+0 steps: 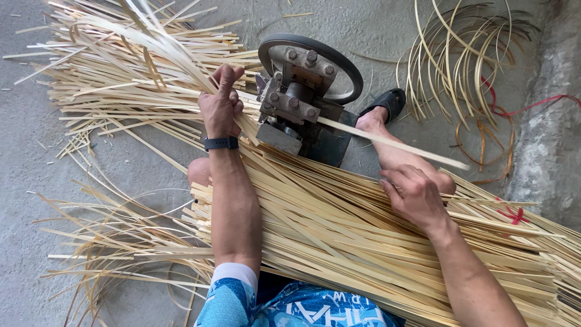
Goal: The person sits on the floor and feeds long bamboo strips through a manual splitting machine. They guide each strip with both hands, then place the split pieces into a growing pile on the left.
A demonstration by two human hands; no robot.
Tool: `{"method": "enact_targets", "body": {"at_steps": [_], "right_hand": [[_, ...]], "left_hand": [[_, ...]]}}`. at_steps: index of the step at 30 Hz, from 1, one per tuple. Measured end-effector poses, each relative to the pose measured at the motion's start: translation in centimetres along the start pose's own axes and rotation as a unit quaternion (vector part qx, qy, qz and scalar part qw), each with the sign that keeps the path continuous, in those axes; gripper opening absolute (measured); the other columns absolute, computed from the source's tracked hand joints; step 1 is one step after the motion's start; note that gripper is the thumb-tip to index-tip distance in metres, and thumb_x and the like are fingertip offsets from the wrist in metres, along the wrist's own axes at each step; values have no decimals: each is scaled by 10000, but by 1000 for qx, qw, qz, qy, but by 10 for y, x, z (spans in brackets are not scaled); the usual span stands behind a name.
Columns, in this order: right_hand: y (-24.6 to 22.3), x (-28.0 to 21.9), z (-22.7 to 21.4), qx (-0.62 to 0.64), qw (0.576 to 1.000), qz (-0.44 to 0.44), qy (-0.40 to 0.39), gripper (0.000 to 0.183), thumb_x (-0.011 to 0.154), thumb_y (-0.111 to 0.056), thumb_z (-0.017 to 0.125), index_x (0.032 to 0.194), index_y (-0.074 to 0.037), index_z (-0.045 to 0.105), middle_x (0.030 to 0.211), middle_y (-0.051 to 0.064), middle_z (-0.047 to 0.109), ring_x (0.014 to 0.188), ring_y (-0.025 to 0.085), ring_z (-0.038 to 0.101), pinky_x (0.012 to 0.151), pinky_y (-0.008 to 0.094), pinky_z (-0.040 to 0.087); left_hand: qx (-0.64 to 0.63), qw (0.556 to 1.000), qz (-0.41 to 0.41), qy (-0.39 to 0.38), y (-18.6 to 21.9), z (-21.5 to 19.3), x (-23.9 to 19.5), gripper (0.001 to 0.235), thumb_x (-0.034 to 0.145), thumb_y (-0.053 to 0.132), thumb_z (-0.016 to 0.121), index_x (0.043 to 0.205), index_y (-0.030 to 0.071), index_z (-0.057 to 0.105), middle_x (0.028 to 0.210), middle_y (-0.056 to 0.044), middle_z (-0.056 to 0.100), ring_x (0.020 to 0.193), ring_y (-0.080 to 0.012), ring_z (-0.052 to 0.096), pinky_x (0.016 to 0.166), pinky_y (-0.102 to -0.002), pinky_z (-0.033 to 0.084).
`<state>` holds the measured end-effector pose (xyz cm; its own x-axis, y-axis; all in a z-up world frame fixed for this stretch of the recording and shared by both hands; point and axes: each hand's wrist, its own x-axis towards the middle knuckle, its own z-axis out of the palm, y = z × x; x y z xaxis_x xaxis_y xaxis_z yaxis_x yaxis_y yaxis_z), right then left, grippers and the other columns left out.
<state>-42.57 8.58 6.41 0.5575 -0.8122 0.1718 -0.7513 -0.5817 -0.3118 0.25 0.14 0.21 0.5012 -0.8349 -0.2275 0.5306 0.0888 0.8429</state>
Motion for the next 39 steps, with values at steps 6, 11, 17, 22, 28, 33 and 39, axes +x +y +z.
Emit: {"method": "enact_targets", "body": {"at_steps": [6, 11, 17, 22, 28, 33, 39], "right_hand": [[33, -21, 21, 139, 971, 166, -103, 124, 860, -148, 754, 946, -67, 789, 951, 97, 786, 840, 217, 762, 747, 358, 617], [55, -33, 12, 50, 970, 210, -113, 182, 945, -225, 706, 1030, -78, 772, 957, 95, 800, 857, 199, 757, 845, 396, 606], [48, -34, 22, 145, 969, 154, -128, 145, 884, -143, 731, 974, -52, 800, 957, 110, 791, 913, 229, 754, 837, 379, 596], [44, -36, 4, 131, 989, 55, -48, 49, 812, -146, 826, 853, -127, 806, 884, 25, 800, 824, 157, 762, 769, 330, 579], [52, -41, -20, 152, 988, 32, -19, 114, 745, -100, 817, 846, -99, 764, 849, 24, 779, 837, 172, 747, 833, 367, 559], [65, -53, -41, 127, 988, 70, -46, 180, 787, -140, 831, 963, -116, 801, 914, 42, 786, 829, 168, 738, 784, 328, 585], [95, -63, -92, 149, 970, 185, -45, 271, 783, -150, 834, 1053, -153, 814, 756, 2, 716, 654, 115, 623, 597, 264, 522]], "left_hand": [[-21, 1000, -6, 0, 0, -1, 0, 471, 923, 386, 758, 1164, 1, 634, 854, -134, 738, 510, -55, 527, 390, -192, 428], [-47, 999, -6, -19, -2, -3, 3, 465, 973, 397, 705, 1203, 5, 611, 840, -124, 727, 517, -73, 521, 396, -202, 394], [-53, 998, -10, -31, 0, -1, 1, 470, 986, 420, 673, 1232, 25, 604, 833, -82, 706, 539, -75, 511, 411, -203, 388], [-56, 998, -2, -15, 5, -1, -2, 456, 997, 410, 667, 1235, 26, 603, 828, -62, 687, 555, -76, 508, 409, -207, 384], [-47, 999, -4, -6, 7, 3, -2, 441, 1001, 407, 669, 1220, 28, 619, 828, -65, 682, 558, -79, 508, 407, -207, 376], [-40, 999, -8, 14, 4, 2, 4, 424, 1010, 400, 669, 1213, 32, 619, 814, -44, 655, 577, -76, 514, 406, -207, 377], [-115, 993, -15, 22, 2, -8, 23, 499, 1011, 404, 648, 1300, 3, 583, 814, -47, 633, 590, -86, 500, 426, -216, 375]]}}
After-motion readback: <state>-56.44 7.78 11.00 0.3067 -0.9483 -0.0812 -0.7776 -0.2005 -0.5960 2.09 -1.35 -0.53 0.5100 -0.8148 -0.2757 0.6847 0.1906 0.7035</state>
